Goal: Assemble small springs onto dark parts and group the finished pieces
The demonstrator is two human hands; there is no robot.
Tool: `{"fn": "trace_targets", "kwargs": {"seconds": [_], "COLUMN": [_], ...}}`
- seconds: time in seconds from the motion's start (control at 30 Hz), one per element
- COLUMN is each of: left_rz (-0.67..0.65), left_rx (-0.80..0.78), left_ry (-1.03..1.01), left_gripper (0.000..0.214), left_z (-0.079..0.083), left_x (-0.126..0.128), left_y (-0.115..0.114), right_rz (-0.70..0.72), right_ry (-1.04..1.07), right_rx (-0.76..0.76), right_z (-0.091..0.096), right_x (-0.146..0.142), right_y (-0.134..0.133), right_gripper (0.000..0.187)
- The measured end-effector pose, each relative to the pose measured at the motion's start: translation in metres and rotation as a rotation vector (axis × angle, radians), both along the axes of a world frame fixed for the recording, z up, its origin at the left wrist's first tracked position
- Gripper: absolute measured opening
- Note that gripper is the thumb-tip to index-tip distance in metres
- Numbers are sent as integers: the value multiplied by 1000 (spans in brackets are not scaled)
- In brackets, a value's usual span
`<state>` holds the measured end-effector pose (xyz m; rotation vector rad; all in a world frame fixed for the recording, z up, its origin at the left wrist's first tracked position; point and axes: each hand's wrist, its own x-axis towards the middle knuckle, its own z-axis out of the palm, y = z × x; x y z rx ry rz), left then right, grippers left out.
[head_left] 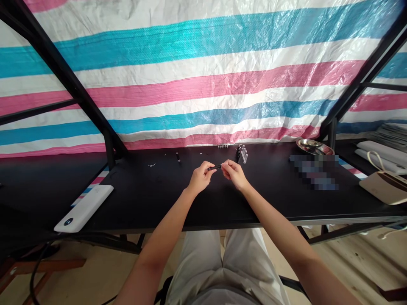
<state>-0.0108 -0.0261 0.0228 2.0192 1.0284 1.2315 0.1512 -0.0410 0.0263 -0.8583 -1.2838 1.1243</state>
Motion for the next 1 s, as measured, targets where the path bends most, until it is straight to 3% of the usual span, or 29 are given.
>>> {"fn": "trace_targets", "kwargs": {"seconds": [0.27,0.7,1.0], "left_rz": [-8,103,87], "left_rx": [-26,177,5], "left_ry": [-38,147,23], "left_gripper": [14,24,40], "left_z": [3,8,9], "left_x": [-3,-5,-4], "left_y": [3,0,0], "right_rz": [-26,-41,-45], "right_ry": [46,13,-100], "right_rx": [10,12,86], "right_z": [-2,1,-3], "right_x": [-5,-7,-6], "right_y": [-2,-6,-7], "right_gripper": [35,36,34]}}
